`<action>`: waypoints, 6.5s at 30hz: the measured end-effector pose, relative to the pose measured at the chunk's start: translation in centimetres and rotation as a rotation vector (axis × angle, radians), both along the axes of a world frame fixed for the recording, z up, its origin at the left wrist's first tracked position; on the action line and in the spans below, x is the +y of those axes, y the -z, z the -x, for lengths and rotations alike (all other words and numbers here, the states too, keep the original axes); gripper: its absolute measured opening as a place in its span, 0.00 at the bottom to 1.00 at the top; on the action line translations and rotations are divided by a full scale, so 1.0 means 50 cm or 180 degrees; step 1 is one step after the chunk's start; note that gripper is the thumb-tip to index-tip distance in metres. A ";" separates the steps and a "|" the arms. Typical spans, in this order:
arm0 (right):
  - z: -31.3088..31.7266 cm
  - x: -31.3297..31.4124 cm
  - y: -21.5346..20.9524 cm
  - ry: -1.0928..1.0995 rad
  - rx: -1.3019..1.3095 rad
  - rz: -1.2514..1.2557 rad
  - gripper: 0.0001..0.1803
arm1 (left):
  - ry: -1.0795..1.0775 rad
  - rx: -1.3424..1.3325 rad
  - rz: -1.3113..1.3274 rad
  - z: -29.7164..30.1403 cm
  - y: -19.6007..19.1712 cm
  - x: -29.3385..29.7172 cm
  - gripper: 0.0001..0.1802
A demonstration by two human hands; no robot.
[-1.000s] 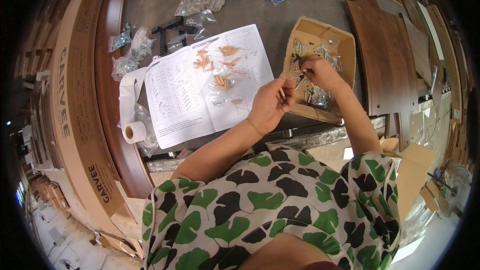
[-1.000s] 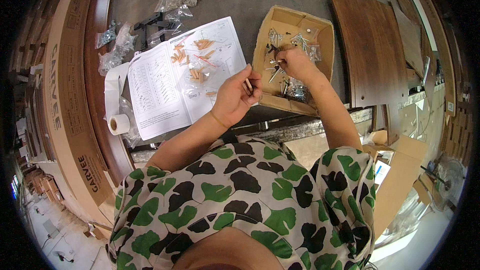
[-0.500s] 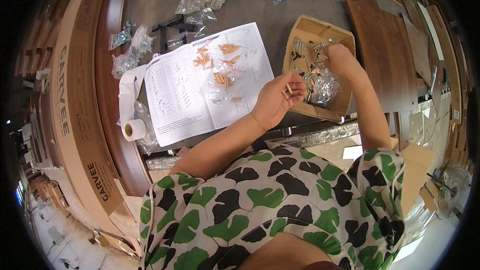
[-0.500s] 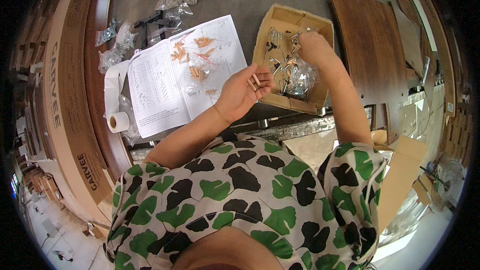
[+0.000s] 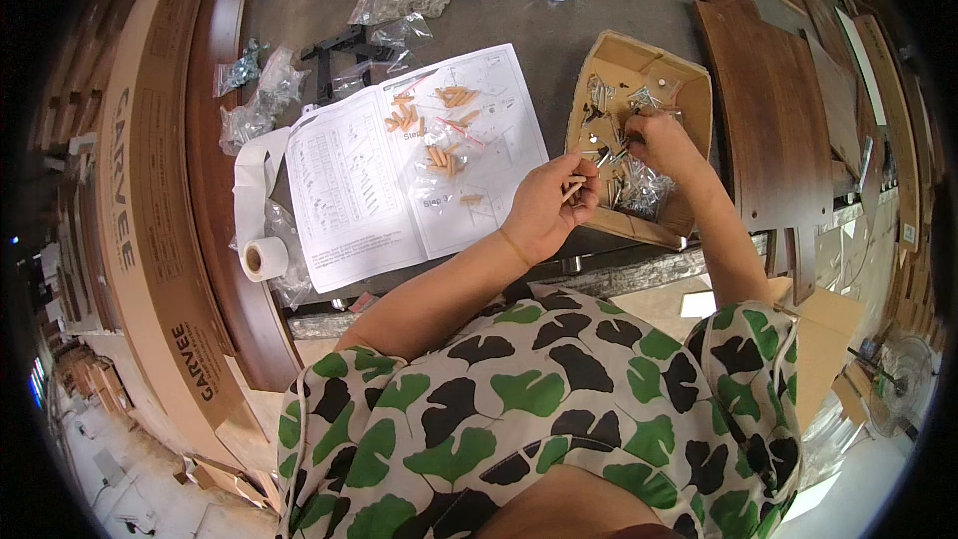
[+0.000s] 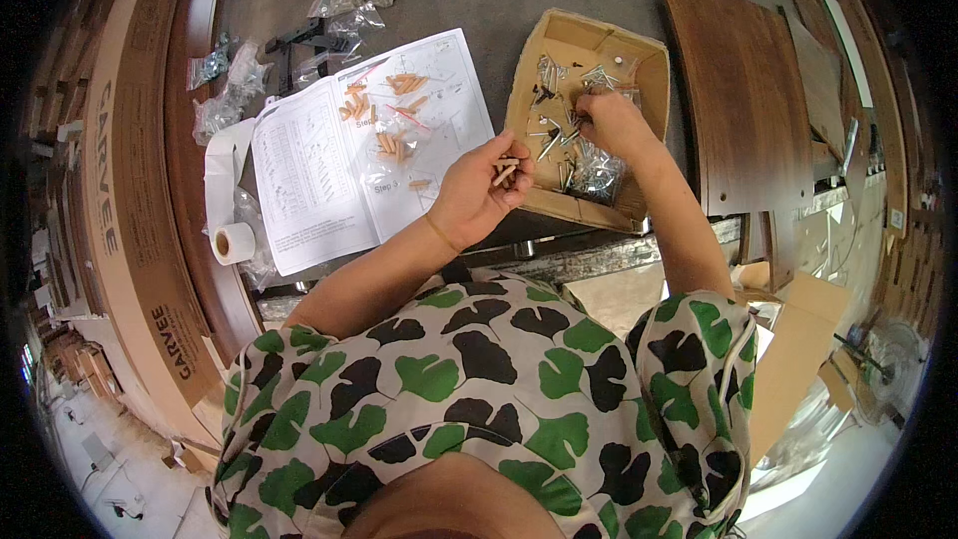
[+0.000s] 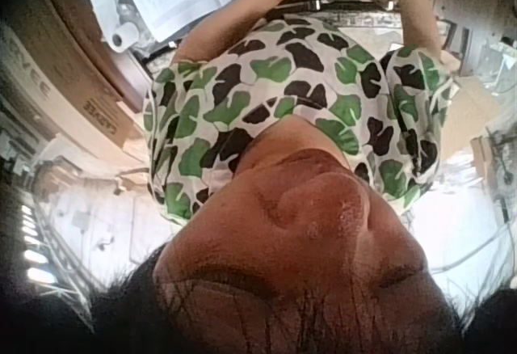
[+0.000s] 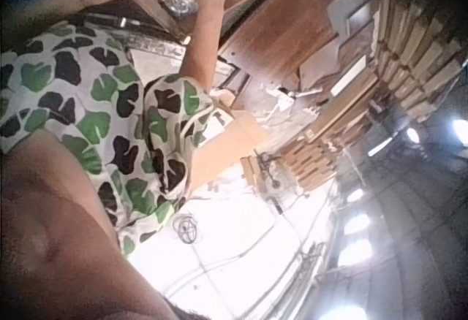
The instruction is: The person sorts screws and wooden dowels by taking them from a cardboard box and plastic bags and placing them onto a paper instruction manual on a table.
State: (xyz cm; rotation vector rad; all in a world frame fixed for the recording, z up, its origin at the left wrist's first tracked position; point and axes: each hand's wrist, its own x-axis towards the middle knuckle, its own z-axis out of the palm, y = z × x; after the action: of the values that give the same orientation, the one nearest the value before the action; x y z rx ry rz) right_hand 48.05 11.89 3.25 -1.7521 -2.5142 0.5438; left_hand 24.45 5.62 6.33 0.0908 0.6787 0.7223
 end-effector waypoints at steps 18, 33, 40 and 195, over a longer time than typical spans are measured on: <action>0.022 -0.014 0.013 0.0372 -0.0684 -0.0239 0.12 | 0.0115 0.0050 0.0081 -0.010 -0.010 0.000 0.15; -0.016 -0.028 -0.099 0.1886 0.3580 0.1462 0.13 | 0.0051 0.0047 -0.0064 -0.014 0.007 0.001 0.17; 0.041 -0.032 -0.146 0.0772 0.2286 0.0491 0.14 | -0.0056 -0.0676 -0.0080 -0.036 -0.007 0.015 0.19; -0.007 -0.034 -0.012 0.0544 0.0016 0.0474 0.10 | 0.0384 -0.0310 0.0549 0.052 0.027 -0.139 0.20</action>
State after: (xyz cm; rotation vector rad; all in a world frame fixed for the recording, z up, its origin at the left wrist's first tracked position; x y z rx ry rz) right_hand 48.39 10.20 3.84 -1.9885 -2.3452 0.7391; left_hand 21.85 -1.31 5.00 -0.0610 0.6342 0.5465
